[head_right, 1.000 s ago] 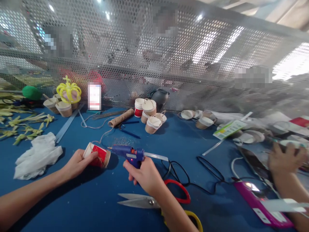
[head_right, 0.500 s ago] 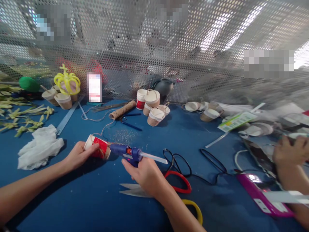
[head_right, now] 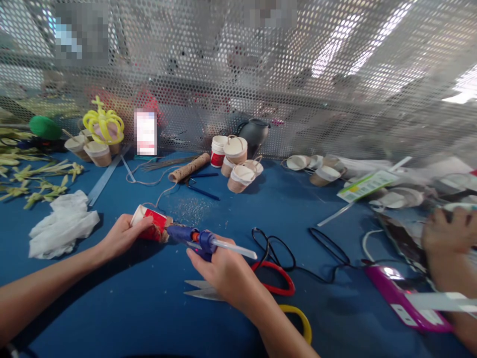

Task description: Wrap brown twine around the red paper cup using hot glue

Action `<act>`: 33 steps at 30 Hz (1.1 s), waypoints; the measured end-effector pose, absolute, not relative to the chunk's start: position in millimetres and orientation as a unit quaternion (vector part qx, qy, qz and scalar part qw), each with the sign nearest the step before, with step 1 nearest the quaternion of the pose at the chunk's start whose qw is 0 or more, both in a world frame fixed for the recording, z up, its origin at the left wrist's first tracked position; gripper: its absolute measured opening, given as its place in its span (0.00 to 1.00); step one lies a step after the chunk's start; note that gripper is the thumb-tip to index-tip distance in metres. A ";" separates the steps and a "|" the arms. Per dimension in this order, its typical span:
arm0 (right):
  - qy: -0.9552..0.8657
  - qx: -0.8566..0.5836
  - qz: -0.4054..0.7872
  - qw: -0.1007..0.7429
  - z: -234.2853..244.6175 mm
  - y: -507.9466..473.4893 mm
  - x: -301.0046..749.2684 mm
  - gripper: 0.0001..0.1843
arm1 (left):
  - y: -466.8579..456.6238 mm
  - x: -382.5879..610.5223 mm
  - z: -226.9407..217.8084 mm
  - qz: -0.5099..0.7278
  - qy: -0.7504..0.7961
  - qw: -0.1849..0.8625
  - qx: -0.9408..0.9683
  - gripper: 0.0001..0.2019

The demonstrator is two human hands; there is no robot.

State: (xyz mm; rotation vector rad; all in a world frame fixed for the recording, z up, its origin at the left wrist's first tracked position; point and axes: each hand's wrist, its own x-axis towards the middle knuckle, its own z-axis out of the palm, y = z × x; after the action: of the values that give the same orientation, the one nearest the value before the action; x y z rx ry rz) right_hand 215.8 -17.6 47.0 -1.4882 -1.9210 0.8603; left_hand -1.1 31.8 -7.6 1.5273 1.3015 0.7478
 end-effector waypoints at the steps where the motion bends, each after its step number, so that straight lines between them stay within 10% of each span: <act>1: -0.731 -0.548 0.297 0.277 45.8 -18.1 215.2 0.07 | 31.8 -1.1 -7.6 0.308 0.533 0.480 0.625 0.20; 33: -0.786 -0.539 0.183 0.240 42.8 -27.0 209.6 0.05 | 36.8 2.9 -3.7 0.341 0.541 0.528 0.559 0.19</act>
State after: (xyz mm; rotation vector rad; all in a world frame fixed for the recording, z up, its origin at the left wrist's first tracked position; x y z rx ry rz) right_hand 209.6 -27.0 42.8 -1.4740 -2.1516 0.5013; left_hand 2.9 36.8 -3.7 1.3347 1.2919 0.8142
